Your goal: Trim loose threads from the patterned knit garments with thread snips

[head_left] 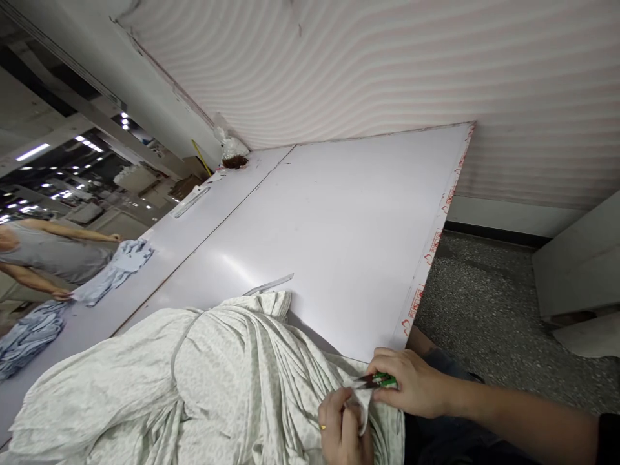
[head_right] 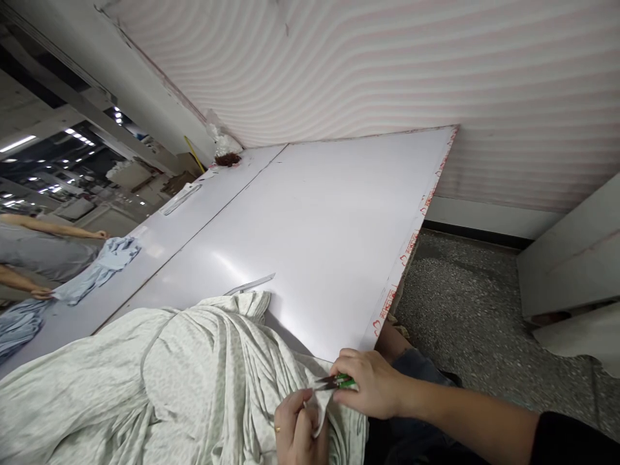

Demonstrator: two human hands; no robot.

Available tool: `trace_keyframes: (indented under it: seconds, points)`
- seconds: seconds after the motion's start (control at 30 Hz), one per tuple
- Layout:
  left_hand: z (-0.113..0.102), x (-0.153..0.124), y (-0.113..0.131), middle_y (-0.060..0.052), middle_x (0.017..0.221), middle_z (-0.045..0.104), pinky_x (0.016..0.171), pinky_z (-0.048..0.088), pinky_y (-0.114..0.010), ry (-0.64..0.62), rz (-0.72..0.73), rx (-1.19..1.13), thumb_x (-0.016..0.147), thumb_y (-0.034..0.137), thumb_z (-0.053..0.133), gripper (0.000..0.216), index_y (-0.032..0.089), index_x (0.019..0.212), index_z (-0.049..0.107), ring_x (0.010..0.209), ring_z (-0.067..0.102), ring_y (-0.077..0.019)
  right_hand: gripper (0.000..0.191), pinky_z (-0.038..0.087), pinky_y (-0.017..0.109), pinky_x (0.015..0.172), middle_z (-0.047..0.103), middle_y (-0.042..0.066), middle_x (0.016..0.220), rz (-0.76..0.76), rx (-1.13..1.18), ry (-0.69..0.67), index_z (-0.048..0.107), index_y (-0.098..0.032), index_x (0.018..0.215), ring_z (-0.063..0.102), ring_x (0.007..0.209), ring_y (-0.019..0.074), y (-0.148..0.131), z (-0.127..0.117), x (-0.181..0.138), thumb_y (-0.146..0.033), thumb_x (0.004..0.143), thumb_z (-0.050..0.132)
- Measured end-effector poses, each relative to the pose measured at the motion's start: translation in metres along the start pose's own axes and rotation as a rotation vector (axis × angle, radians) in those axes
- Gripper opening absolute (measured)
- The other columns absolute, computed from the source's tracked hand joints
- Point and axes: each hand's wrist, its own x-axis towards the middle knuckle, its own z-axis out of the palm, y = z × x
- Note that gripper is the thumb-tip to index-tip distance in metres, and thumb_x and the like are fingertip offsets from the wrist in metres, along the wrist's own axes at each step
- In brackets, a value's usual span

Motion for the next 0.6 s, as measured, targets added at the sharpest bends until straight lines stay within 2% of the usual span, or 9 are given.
trace_keyframes:
  seconds: [0.07, 0.13, 0.2, 0.27, 0.33, 0.47, 0.6]
  points:
    - [-0.002, 0.005, 0.0, -0.006, 0.076, 0.067, 0.074, 0.047, -0.035, -0.054, -0.236, -0.127, 0.086, 0.047, 0.06, 0.025, 0.025, 0.076, 0.06, 0.073, 0.06, -0.0219, 0.014, 0.044, 0.025, 0.068, 0.068, 0.002, 0.087, 0.004, -0.024, 0.039, 0.07, -0.019, 0.089, 0.065, 0.079, 0.0177, 0.001, 0.003, 0.004, -0.01, 0.08, 0.065]
    - [-0.005, 0.013, 0.001, 0.0, 0.065, 0.06, 0.062, 0.043, -0.03, -0.118, -0.481, -0.245, 0.083, 0.062, 0.059, 0.043, 0.022, 0.1, 0.061, 0.06, 0.054, -0.0176, 0.013, 0.043, 0.025, 0.067, 0.067, 0.002, 0.087, -0.02, -0.039, 0.071, 0.07, -0.019, 0.089, 0.064, 0.076, 0.0172, 0.002, 0.003, 0.005, -0.011, 0.081, 0.064]
    - [-0.009, 0.022, 0.003, 0.005, 0.059, 0.052, 0.056, 0.038, -0.028, -0.166, -0.643, -0.313, 0.079, 0.069, 0.059, 0.059, 0.02, 0.112, 0.058, 0.054, 0.047, -0.0149, 0.016, 0.044, 0.026, 0.068, 0.068, 0.003, 0.09, -0.067, -0.062, 0.073, 0.072, -0.021, 0.096, 0.064, 0.077, 0.018, 0.001, 0.0, 0.004, -0.017, 0.08, 0.07]
    - [-0.012, 0.03, 0.006, 0.006, 0.057, 0.047, 0.057, 0.038, -0.027, -0.202, -0.711, -0.362, 0.074, 0.072, 0.062, 0.062, 0.021, 0.109, 0.059, 0.056, 0.047, -0.0145, 0.024, 0.045, 0.028, 0.071, 0.068, 0.004, 0.094, -0.112, -0.1, 0.057, 0.073, -0.023, 0.103, 0.064, 0.079, 0.0193, -0.001, -0.002, 0.002, -0.023, 0.079, 0.075]
    - [-0.014, 0.034, 0.009, 0.006, 0.057, 0.046, 0.06, 0.038, -0.027, -0.221, -0.741, -0.388, 0.071, 0.074, 0.065, 0.064, 0.021, 0.107, 0.06, 0.057, 0.047, -0.0146, 0.023, 0.045, 0.029, 0.073, 0.069, 0.004, 0.093, -0.134, -0.135, 0.048, 0.074, -0.024, 0.105, 0.065, 0.08, 0.0198, -0.002, -0.003, 0.001, -0.025, 0.082, 0.073]
    - [-0.016, 0.037, 0.012, 0.005, 0.062, 0.051, 0.062, 0.038, -0.027, -0.243, -0.775, -0.404, 0.071, 0.074, 0.064, 0.064, 0.023, 0.109, 0.059, 0.06, 0.047, -0.0147, 0.017, 0.045, 0.027, 0.07, 0.071, 0.004, 0.089, -0.148, -0.145, 0.088, 0.076, -0.022, 0.102, 0.066, 0.077, 0.0185, 0.0, 0.0, 0.002, -0.025, 0.086, 0.069]
    - [-0.016, 0.038, 0.012, 0.005, 0.064, 0.055, 0.063, 0.037, -0.026, -0.237, -0.811, -0.418, 0.073, 0.073, 0.062, 0.061, 0.024, 0.108, 0.057, 0.062, 0.047, -0.0146, 0.023, 0.046, 0.027, 0.068, 0.071, 0.004, 0.09, -0.155, -0.149, 0.105, 0.075, -0.022, 0.105, 0.066, 0.076, 0.0188, 0.004, 0.001, 0.002, -0.027, 0.083, 0.073]
